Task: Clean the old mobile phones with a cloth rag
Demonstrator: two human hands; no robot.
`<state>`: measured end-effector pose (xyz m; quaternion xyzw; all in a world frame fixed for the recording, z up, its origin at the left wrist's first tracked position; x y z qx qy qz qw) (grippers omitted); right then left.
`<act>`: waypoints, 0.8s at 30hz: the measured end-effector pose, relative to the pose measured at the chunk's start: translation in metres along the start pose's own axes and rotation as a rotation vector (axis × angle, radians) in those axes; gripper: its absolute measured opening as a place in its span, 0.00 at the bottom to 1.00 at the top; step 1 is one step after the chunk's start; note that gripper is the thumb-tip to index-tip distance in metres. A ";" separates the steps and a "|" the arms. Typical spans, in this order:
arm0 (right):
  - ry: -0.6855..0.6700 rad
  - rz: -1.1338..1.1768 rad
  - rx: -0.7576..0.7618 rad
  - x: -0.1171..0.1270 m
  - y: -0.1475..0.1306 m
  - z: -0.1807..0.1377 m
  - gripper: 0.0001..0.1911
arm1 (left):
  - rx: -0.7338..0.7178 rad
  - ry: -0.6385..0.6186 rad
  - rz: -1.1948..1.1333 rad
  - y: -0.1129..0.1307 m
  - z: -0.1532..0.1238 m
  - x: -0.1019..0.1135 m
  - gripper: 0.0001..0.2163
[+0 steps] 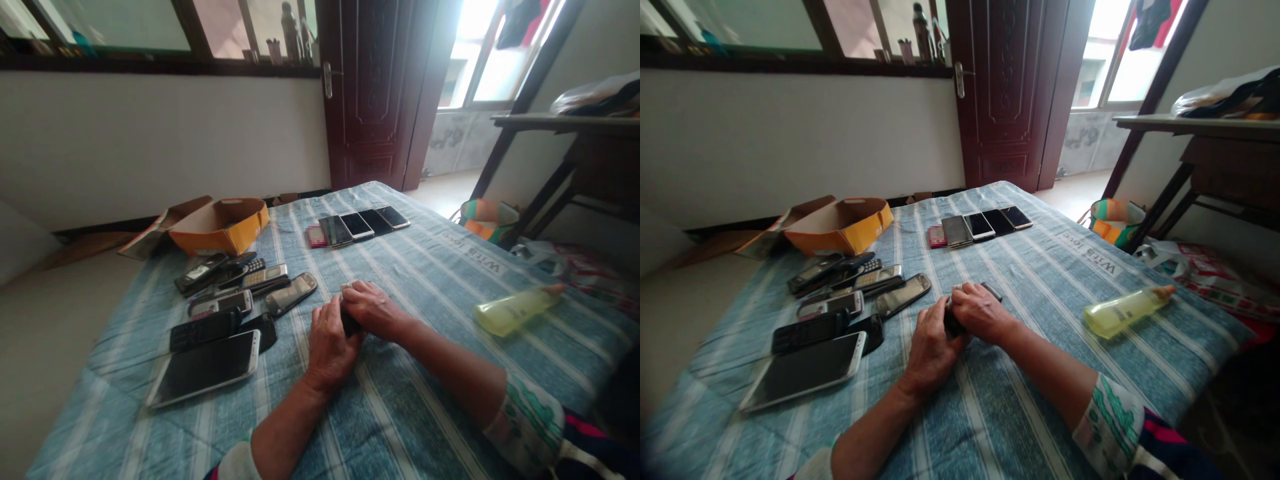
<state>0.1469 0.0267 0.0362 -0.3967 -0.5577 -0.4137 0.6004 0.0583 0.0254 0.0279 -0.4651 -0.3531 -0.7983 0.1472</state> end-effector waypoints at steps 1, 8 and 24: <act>-0.001 0.008 -0.055 -0.001 0.008 0.000 0.09 | 0.013 0.000 -0.001 -0.001 0.000 0.000 0.30; 0.161 0.157 -0.503 0.001 0.114 -0.047 0.18 | -0.047 0.044 0.076 0.010 -0.002 0.003 0.35; 0.238 0.208 -0.342 -0.001 0.070 -0.051 0.16 | -0.032 -0.060 0.209 0.017 -0.001 0.003 0.18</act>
Point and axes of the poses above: each hand's wrist, its own z-axis towards the middle knuckle, its own x-axis out of the back of the hand, y = z × x, the point moved 8 cm from there along z, towards the middle knuckle, and after that the axes turned 13 degrees about -y, right-handed, at the moved point
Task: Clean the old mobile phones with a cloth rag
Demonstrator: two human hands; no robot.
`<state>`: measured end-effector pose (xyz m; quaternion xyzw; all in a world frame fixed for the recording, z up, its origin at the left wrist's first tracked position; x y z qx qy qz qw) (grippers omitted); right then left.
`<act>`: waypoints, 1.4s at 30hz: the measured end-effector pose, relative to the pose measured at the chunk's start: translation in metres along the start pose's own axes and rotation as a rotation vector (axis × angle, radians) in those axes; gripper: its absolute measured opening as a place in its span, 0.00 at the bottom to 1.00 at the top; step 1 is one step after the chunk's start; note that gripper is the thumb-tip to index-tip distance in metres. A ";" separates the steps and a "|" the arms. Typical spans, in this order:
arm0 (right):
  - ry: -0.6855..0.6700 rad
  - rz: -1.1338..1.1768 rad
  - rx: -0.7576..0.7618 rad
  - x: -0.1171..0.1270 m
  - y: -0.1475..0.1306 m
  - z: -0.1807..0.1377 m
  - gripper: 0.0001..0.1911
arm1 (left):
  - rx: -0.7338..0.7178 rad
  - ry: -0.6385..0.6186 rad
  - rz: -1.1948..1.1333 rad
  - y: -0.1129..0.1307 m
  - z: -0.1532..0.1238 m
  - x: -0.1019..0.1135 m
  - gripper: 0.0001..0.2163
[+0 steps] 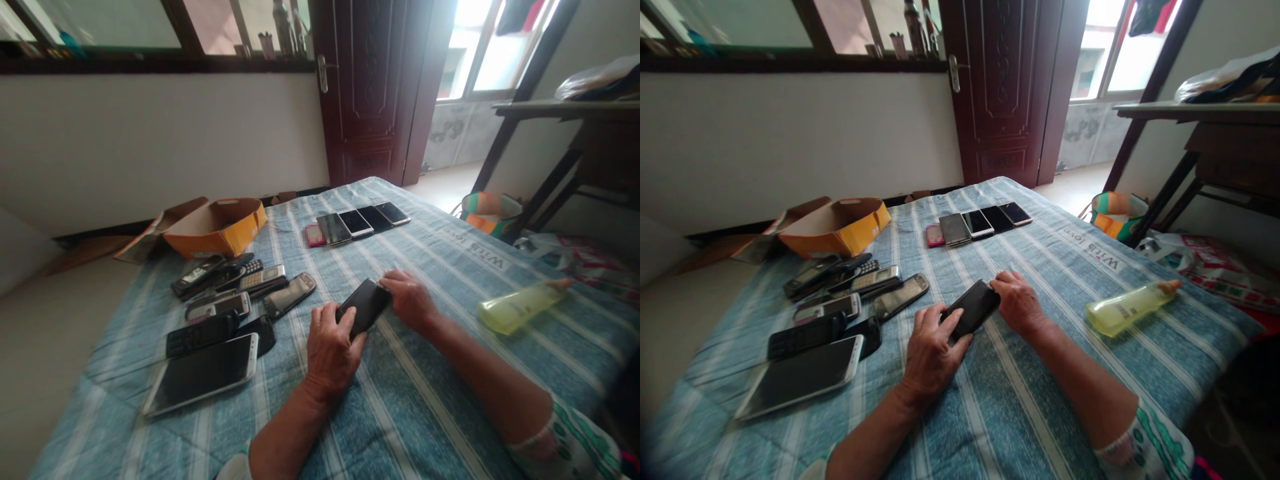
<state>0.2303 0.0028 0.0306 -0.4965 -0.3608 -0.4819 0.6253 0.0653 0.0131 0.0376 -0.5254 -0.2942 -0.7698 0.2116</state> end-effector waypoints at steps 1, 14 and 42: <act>-0.033 -0.054 0.012 -0.002 -0.008 -0.001 0.16 | -0.006 -0.011 0.012 0.001 0.000 0.000 0.18; -0.145 -0.295 -0.042 -0.011 -0.041 -0.033 0.11 | -0.010 -0.138 0.091 0.007 0.002 -0.007 0.18; -0.166 -0.092 -0.105 -0.004 -0.021 -0.026 0.14 | -0.098 -0.187 0.212 0.021 0.035 -0.026 0.23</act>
Point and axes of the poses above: each hand's wrist, its own z-axis towards the middle knuckle, its own x-axis out of the back of the hand, y = z × x, the point moved 8 cm from there along z, towards the middle knuckle, and after that the axes turned 13 degrees about -y, right-handed, at the moved point
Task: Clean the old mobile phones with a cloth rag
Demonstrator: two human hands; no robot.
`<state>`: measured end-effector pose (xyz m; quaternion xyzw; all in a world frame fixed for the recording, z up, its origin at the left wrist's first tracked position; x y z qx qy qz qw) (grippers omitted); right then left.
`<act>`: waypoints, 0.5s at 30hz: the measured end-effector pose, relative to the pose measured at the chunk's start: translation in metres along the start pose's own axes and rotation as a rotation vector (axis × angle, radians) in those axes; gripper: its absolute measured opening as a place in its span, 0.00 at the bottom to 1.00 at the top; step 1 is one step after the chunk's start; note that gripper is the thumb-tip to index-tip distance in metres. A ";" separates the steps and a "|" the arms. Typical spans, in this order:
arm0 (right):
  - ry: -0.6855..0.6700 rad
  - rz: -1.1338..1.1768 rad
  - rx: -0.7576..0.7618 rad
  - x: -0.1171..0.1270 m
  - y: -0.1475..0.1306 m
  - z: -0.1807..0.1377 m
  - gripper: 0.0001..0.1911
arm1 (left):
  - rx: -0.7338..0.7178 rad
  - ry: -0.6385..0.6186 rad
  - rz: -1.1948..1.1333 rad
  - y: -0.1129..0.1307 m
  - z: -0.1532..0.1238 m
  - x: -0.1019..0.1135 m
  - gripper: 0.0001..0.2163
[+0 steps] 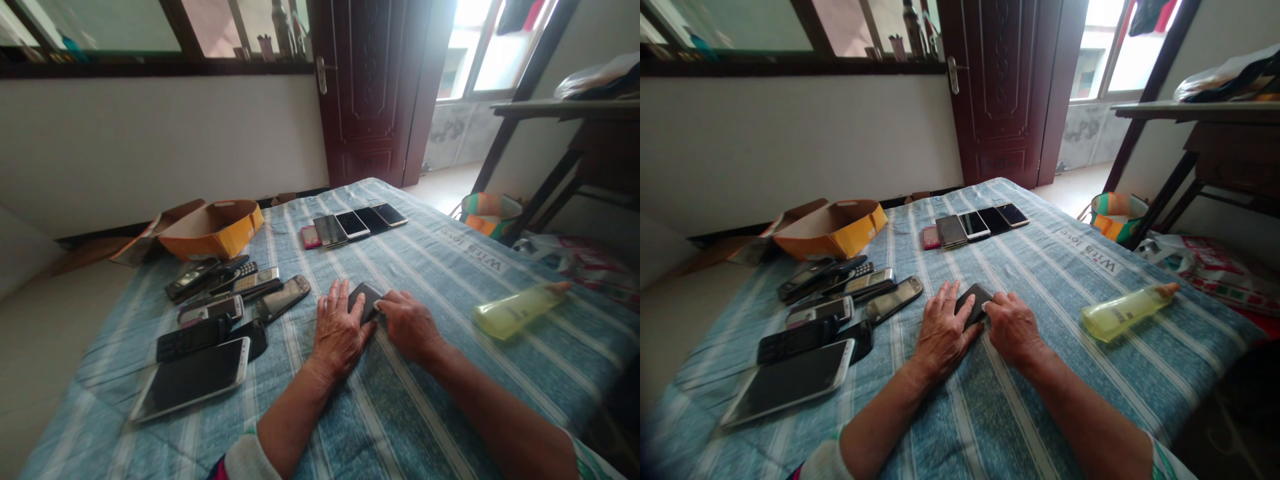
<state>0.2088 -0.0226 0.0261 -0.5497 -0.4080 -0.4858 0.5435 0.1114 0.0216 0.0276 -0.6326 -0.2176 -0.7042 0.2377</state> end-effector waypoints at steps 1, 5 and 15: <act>-0.004 0.005 -0.004 0.000 0.001 0.000 0.14 | -0.002 0.009 0.006 0.000 -0.001 0.001 0.23; -0.004 0.028 -0.013 0.000 0.002 0.000 0.14 | -0.010 0.043 0.012 0.000 -0.003 0.001 0.22; 0.157 0.083 0.033 0.003 0.006 -0.002 0.15 | -0.021 0.091 -0.028 -0.003 -0.008 0.000 0.21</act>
Point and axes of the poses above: each hand's wrist, its own z-axis towards the middle knuckle, its own x-axis out of the back of the hand, y = z × x, the point moved 8 cm from there along z, towards the middle knuckle, and after that the axes turned 13 degrees about -y, right-handed, at the moved point
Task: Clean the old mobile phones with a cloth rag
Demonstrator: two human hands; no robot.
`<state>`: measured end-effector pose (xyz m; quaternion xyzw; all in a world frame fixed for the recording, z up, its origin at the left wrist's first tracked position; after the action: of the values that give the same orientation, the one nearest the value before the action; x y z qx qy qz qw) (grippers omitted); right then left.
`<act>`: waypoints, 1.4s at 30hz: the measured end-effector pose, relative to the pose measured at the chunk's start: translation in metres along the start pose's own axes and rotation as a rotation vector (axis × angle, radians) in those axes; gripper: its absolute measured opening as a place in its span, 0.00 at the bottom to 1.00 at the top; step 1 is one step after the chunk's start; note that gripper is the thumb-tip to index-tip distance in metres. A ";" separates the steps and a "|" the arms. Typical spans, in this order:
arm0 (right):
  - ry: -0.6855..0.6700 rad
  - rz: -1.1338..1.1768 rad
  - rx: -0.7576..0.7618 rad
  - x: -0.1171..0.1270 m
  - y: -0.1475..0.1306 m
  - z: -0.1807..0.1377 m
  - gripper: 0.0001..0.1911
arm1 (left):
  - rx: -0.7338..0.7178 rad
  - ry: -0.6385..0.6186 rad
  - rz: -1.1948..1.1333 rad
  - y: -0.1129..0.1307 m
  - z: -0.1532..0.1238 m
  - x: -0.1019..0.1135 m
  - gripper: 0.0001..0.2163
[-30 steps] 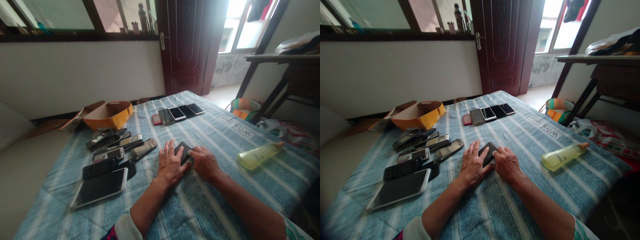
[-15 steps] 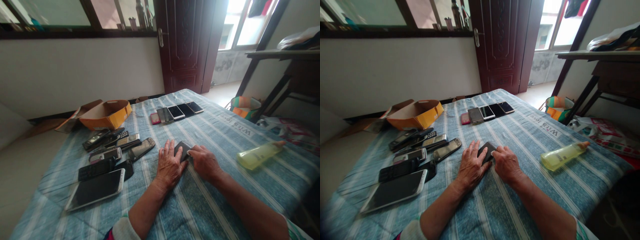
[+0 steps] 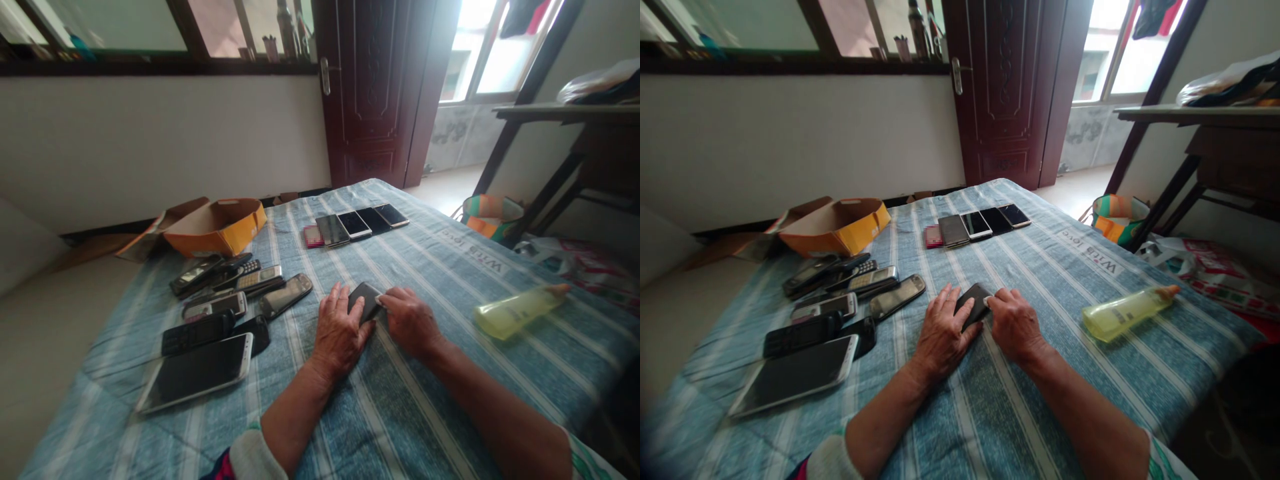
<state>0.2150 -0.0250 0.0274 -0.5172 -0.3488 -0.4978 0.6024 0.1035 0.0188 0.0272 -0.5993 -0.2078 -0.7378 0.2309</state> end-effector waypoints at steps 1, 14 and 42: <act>0.030 0.007 0.020 0.001 -0.001 0.000 0.15 | 0.018 0.002 -0.010 -0.003 -0.003 -0.001 0.23; 0.103 -0.204 0.262 -0.014 -0.058 -0.009 0.11 | 0.188 0.008 -0.166 -0.034 -0.032 0.000 0.24; 0.070 -0.043 0.390 -0.003 -0.067 -0.015 0.13 | 0.129 0.239 -0.286 -0.037 -0.031 0.003 0.19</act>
<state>0.1481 -0.0370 0.0397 -0.3655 -0.4287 -0.4510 0.6923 0.0564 0.0307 0.0232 -0.4557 -0.3091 -0.8141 0.1846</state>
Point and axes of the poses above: each hand's wrist, its own z-axis towards the middle knuckle, its own x-axis out of the back of the hand, y = z × x, the point moved 8 cm from there along z, towards the middle knuckle, and after that the axes turned 13 degrees about -y, right-handed, at the moved point
